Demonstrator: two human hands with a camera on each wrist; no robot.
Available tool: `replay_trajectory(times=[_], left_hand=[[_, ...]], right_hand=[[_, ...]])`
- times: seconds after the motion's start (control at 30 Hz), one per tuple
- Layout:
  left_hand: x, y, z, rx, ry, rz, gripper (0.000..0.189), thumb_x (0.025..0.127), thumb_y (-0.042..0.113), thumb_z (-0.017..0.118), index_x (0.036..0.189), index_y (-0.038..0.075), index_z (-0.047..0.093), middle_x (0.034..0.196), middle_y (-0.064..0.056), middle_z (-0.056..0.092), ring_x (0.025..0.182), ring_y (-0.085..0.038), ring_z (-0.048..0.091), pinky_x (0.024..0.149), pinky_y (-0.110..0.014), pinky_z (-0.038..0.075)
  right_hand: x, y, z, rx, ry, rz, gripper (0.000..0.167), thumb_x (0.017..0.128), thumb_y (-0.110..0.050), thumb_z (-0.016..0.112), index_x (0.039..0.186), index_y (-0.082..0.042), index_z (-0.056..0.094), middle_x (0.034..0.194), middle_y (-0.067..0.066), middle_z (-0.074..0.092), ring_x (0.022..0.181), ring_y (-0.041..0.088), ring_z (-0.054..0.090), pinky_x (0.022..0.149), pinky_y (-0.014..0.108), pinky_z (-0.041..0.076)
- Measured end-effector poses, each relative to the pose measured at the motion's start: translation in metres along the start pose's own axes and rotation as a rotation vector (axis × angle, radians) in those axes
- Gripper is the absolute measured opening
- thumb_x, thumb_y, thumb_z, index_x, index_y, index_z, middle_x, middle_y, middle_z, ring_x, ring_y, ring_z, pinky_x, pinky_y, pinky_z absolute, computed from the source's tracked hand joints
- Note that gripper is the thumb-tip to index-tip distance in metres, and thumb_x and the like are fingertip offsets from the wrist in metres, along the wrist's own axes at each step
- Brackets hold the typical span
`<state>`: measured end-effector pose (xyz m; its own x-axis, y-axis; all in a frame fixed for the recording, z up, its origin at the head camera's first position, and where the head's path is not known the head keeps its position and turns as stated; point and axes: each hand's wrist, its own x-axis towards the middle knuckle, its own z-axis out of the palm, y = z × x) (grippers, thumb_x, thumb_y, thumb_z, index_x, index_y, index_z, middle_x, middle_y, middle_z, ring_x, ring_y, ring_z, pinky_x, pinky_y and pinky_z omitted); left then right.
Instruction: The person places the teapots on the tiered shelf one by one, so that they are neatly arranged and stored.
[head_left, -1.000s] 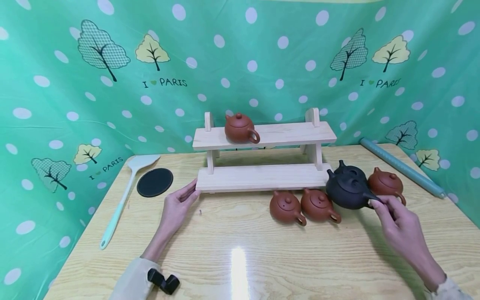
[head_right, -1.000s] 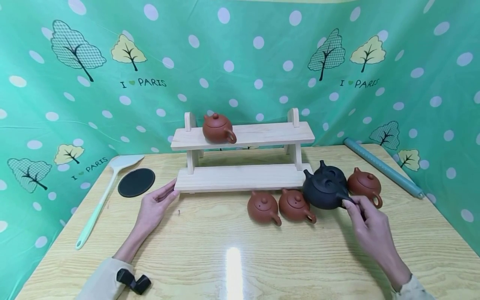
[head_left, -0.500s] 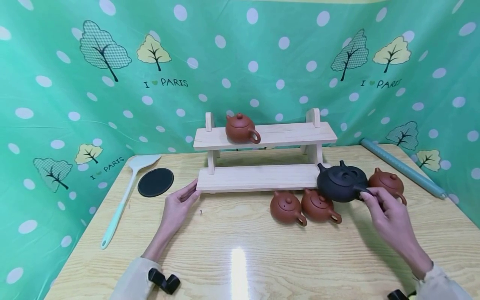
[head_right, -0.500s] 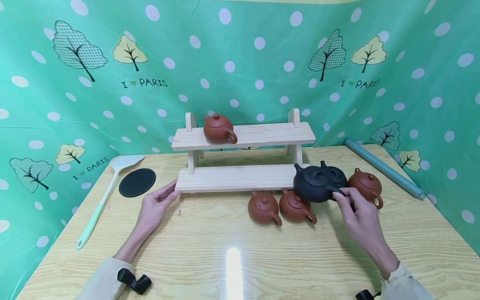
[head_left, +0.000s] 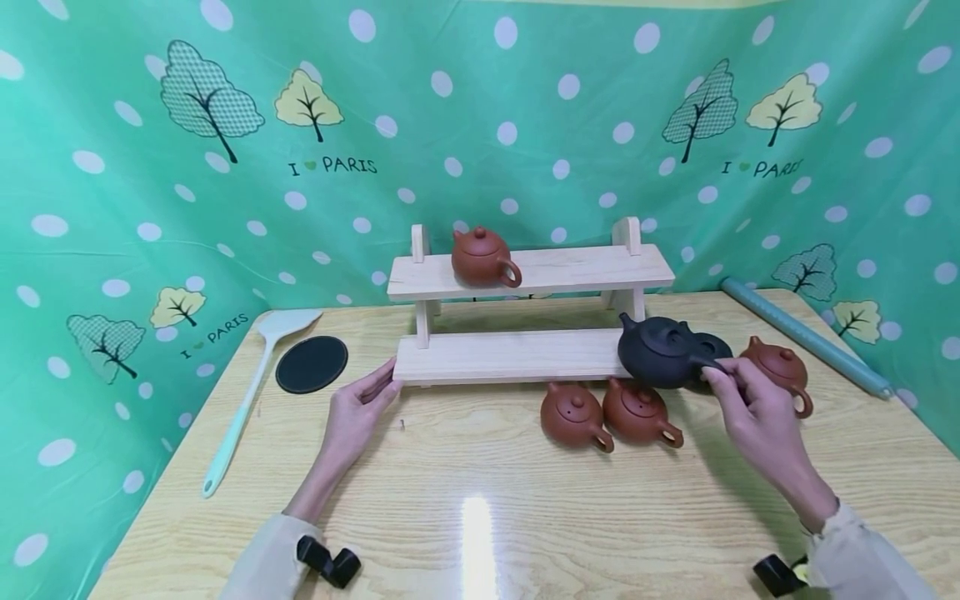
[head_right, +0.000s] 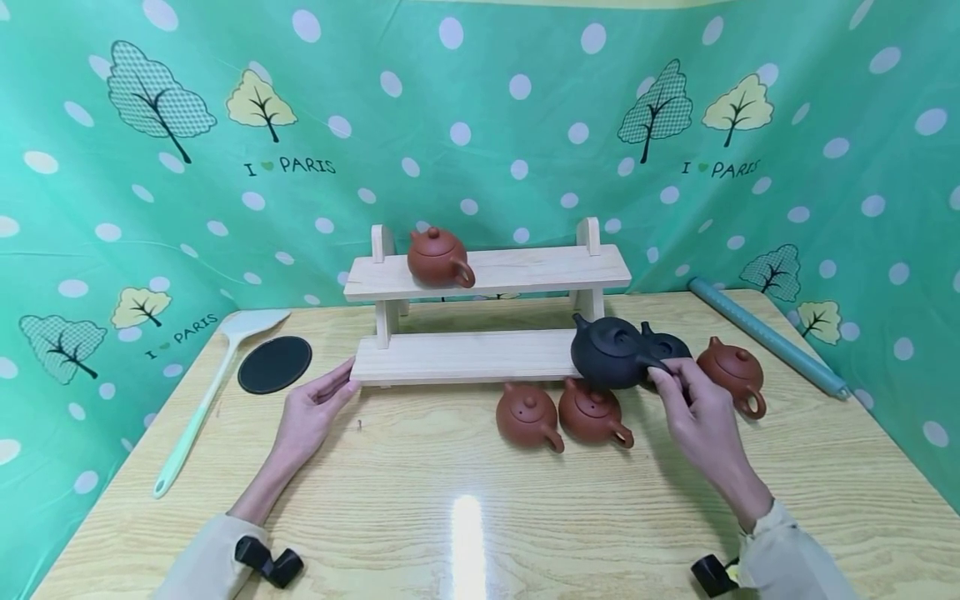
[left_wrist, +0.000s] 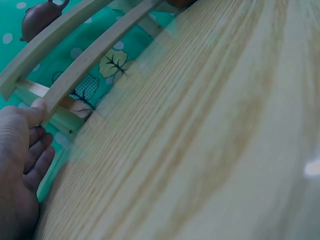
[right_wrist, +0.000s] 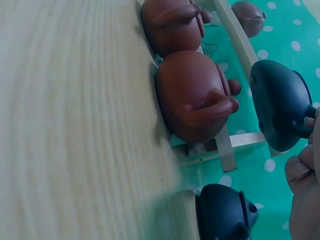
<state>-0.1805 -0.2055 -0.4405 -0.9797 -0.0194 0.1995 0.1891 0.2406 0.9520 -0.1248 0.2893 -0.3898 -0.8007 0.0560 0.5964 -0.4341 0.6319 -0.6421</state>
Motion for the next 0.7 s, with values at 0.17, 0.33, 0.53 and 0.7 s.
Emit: replay_trajectory(times=[0.17, 0.33, 0.53, 0.7], left_hand=[[0.0, 0.0, 0.0, 0.01, 0.004, -0.003, 0.045, 0.1, 0.02, 0.073, 0.14, 0.005, 0.063, 0.136, -0.014, 0.064, 0.124, -0.023, 0.063, 0.095, -0.015, 0.051], [0.001, -0.002, 0.0, 0.026, 0.006, -0.003, 0.045, 0.1, 0.019, 0.073, 0.141, 0.004, 0.063, 0.136, -0.014, 0.064, 0.124, -0.024, 0.062, 0.094, -0.014, 0.051], [0.002, -0.003, 0.001, 0.023, 0.0, -0.01, 0.046, 0.1, 0.017, 0.072, 0.142, 0.003, 0.061, 0.138, -0.014, 0.062, 0.125, -0.024, 0.061, 0.094, -0.013, 0.05], [0.001, -0.002, 0.001, 0.022, 0.003, -0.004, 0.045, 0.1, 0.018, 0.073, 0.141, 0.003, 0.062, 0.137, -0.014, 0.063, 0.125, -0.024, 0.062, 0.095, -0.014, 0.05]], right_hand=[[0.007, -0.003, 0.006, 0.01, -0.002, -0.001, 0.004, 0.101, 0.003, 0.063, 0.1, 0.001, 0.066, 0.065, -0.001, 0.044, 0.05, 0.008, 0.036, 0.042, 0.028, 0.028], [0.014, -0.004, 0.012, 0.019, 0.003, -0.033, 0.005, 0.101, 0.004, 0.062, 0.099, 0.002, 0.066, 0.064, -0.001, 0.044, 0.05, 0.008, 0.035, 0.042, 0.028, 0.027], [0.022, -0.005, 0.017, 0.02, 0.008, -0.057, 0.004, 0.101, 0.004, 0.063, 0.1, 0.002, 0.067, 0.065, -0.001, 0.047, 0.051, 0.007, 0.037, 0.042, 0.025, 0.028], [0.027, -0.006, 0.021, 0.033, 0.008, -0.061, 0.004, 0.101, 0.003, 0.064, 0.1, 0.001, 0.068, 0.065, 0.0, 0.048, 0.05, 0.007, 0.037, 0.041, 0.025, 0.028]])
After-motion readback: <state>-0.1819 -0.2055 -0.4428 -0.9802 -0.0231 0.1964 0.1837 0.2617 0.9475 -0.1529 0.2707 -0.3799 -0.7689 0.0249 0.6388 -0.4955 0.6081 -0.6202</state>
